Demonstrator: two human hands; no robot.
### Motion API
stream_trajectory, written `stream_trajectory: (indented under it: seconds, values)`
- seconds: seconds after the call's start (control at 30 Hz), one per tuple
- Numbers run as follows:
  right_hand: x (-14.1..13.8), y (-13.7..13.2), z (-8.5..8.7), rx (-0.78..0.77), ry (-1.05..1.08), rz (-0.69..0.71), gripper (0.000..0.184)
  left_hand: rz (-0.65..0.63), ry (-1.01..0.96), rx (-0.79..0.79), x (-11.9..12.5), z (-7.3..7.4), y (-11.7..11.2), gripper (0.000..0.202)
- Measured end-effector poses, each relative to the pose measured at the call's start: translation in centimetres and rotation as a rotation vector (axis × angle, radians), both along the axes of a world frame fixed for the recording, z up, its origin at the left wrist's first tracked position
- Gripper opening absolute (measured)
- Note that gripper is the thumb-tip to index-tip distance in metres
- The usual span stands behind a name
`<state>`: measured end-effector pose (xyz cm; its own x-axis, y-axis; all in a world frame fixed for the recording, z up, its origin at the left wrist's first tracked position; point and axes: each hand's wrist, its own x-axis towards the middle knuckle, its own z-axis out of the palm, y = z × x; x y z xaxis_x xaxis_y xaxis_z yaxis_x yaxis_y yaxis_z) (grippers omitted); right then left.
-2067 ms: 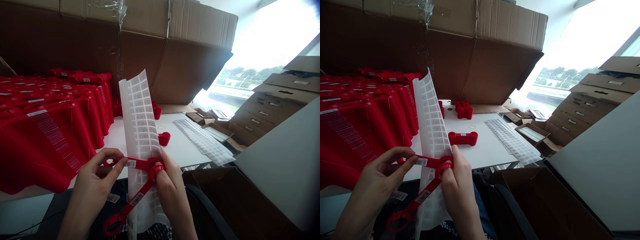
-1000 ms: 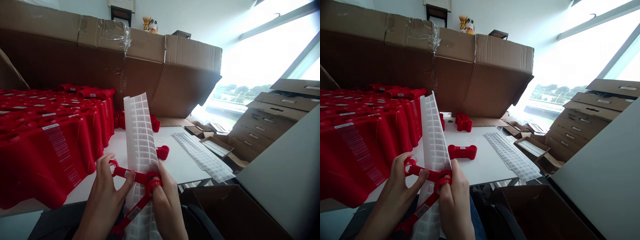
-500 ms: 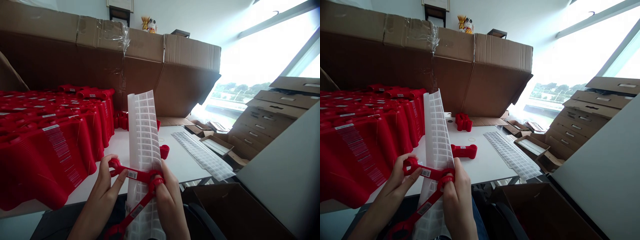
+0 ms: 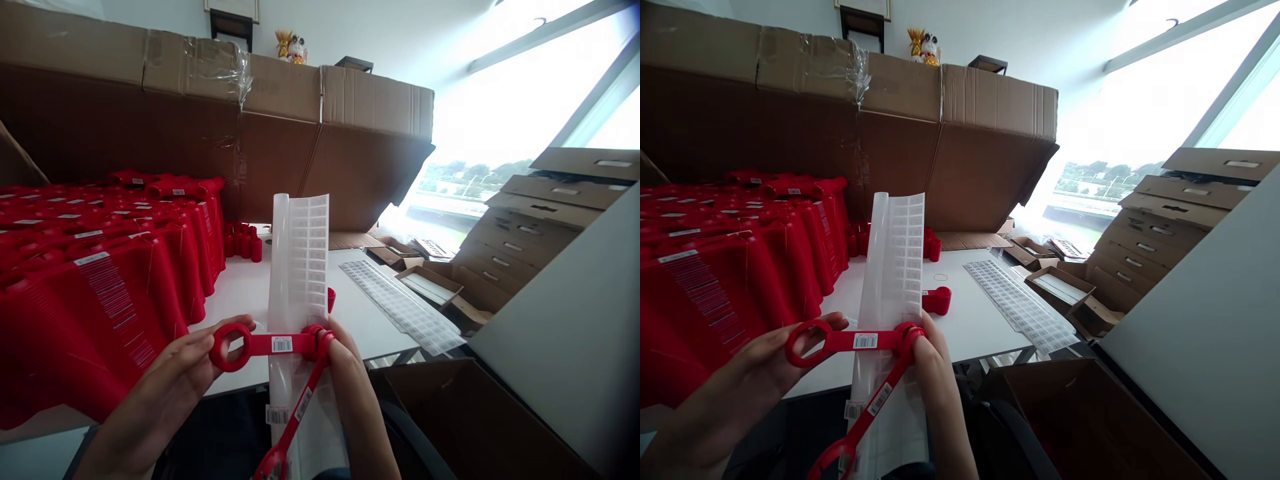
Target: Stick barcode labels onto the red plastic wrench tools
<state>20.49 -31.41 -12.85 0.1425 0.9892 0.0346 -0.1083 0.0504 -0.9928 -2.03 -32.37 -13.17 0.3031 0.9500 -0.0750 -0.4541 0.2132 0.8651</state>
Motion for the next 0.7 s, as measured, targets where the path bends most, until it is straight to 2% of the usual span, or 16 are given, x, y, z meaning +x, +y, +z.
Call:
stream_trajectory:
  seconds: [0.13, 0.27, 0.43, 0.6, 0.7]
  values:
    - [0.1, 0.3, -0.2, -0.073, 0.077, 0.045, 0.014, -0.030, 0.048, 0.037, -0.4, 0.2, -0.1, 0.039]
    - [0.1, 0.3, 0.0, -0.107, 0.124, 0.078, 0.019, -0.054, 0.049, 0.091, -0.4, 0.4, -0.2, 0.046]
    - [0.1, 0.1, 0.2, -0.079, 0.119, 0.076, 0.022, 0.065, 0.054, 0.048, -0.2, 0.7, -0.6, 0.048]
    - [0.0, -0.1, 0.4, 0.011, 0.023, 0.024, 0.019, 0.161, 0.192, -0.006, 0.4, 1.1, -0.6, 0.043]
    - [-0.2, -0.2, 0.5, 0.043, -0.025, -0.018, 0.017, 0.241, 0.281, 0.013, 0.9, 1.3, -0.3, 0.041]
